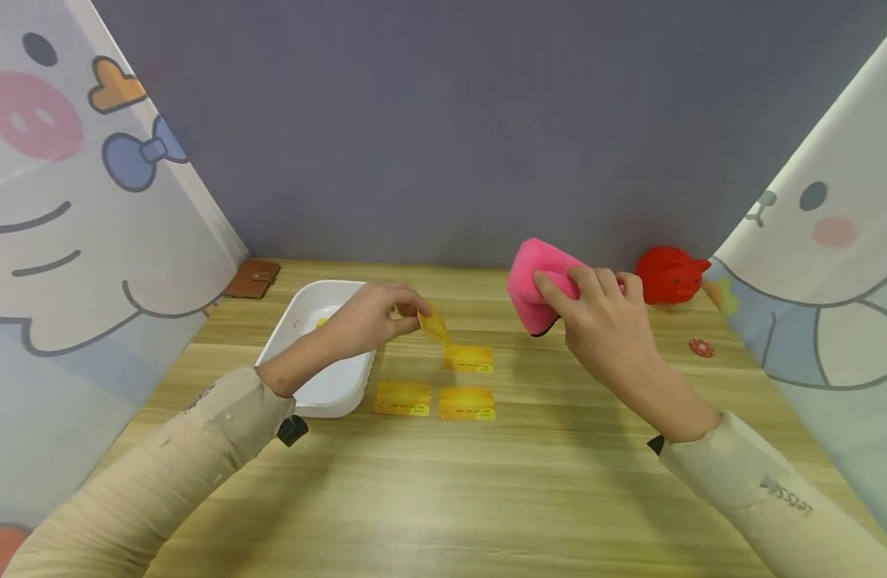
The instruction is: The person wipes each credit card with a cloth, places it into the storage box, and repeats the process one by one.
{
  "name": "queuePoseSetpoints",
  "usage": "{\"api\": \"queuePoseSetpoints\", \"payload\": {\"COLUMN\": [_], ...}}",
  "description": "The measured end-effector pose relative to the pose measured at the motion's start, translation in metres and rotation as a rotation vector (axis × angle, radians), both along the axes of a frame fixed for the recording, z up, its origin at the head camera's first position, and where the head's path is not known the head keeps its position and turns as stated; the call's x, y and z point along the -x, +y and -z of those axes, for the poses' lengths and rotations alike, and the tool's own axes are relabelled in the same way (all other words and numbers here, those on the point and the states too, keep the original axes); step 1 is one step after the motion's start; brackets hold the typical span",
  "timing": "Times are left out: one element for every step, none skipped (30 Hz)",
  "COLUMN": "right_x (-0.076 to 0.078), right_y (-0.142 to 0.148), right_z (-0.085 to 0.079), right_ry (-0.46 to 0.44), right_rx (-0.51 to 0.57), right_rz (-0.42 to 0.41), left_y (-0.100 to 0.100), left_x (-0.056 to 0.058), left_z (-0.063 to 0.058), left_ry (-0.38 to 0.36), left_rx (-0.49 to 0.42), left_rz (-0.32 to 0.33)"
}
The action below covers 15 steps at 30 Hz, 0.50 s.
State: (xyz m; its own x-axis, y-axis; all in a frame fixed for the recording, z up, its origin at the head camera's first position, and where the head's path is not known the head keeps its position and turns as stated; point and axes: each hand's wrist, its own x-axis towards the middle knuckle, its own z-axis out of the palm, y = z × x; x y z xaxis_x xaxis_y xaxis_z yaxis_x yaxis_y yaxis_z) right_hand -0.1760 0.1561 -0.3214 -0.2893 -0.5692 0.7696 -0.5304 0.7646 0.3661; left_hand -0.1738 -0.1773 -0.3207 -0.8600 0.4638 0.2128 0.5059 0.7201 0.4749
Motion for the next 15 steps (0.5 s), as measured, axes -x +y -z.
{"api": "queuePoseSetpoints", "payload": {"right_x": [-0.0003, -0.0006, -0.0007, -0.0006, -0.0004, -0.0001, 0.0002, 0.0005, 0.0008, 0.0012, 0.0014, 0.0015, 0.0014, 0.0011, 0.0006], "right_y": [0.0000, 0.0000, 0.0000, -0.0003, -0.0006, -0.0008, -0.0009, -0.0011, -0.0013, -0.0015, -0.0017, -0.0018, -0.0018, -0.0016, -0.0012], "right_z": [0.0002, 0.0004, 0.0006, 0.0007, 0.0008, 0.0007, 0.0006, 0.0005, 0.0003, 0.0000, -0.0002, -0.0004, -0.0004, -0.0001, 0.0002], "right_ry": [0.001, 0.001, 0.001, 0.001, 0.001, 0.001, 0.001, 0.000, 0.001, 0.000, -0.001, -0.005, -0.009, -0.012, -0.018], "right_rx": [0.001, 0.002, 0.001, 0.002, 0.002, 0.003, 0.002, 0.000, 0.001, 0.000, -0.002, -0.003, -0.005, -0.004, -0.005], "right_rz": [0.003, 0.005, 0.009, 0.010, 0.013, 0.015, 0.016, 0.018, 0.019, 0.020, 0.023, 0.025, 0.028, 0.030, 0.033], "left_y": [0.0004, 0.0008, 0.0012, 0.0014, 0.0018, 0.0023, 0.0028, 0.0034, 0.0040, 0.0045, 0.0049, 0.0052, 0.0056, 0.0062, 0.0068], "left_x": [0.0010, 0.0019, 0.0027, 0.0030, 0.0029, 0.0031, 0.0032, 0.0032, 0.0034, 0.0038, 0.0045, 0.0053, 0.0058, 0.0064, 0.0071], "left_z": [0.0004, 0.0006, 0.0005, 0.0000, -0.0008, -0.0014, -0.0019, -0.0024, -0.0029, -0.0031, -0.0031, -0.0028, -0.0028, -0.0028, -0.0023], "left_ry": [0.006, 0.007, 0.008, 0.006, 0.002, 0.002, 0.000, -0.007, -0.012, -0.015, -0.016, -0.018, -0.022, -0.028, -0.035], "left_rx": [-0.003, -0.008, -0.012, -0.016, -0.020, -0.023, -0.027, -0.035, -0.042, -0.053, -0.063, -0.074, -0.086, -0.099, -0.111], "left_rz": [-0.009, -0.018, -0.030, -0.043, -0.055, -0.062, -0.067, -0.070, -0.072, -0.073, -0.071, -0.071, -0.071, -0.071, -0.071]}}
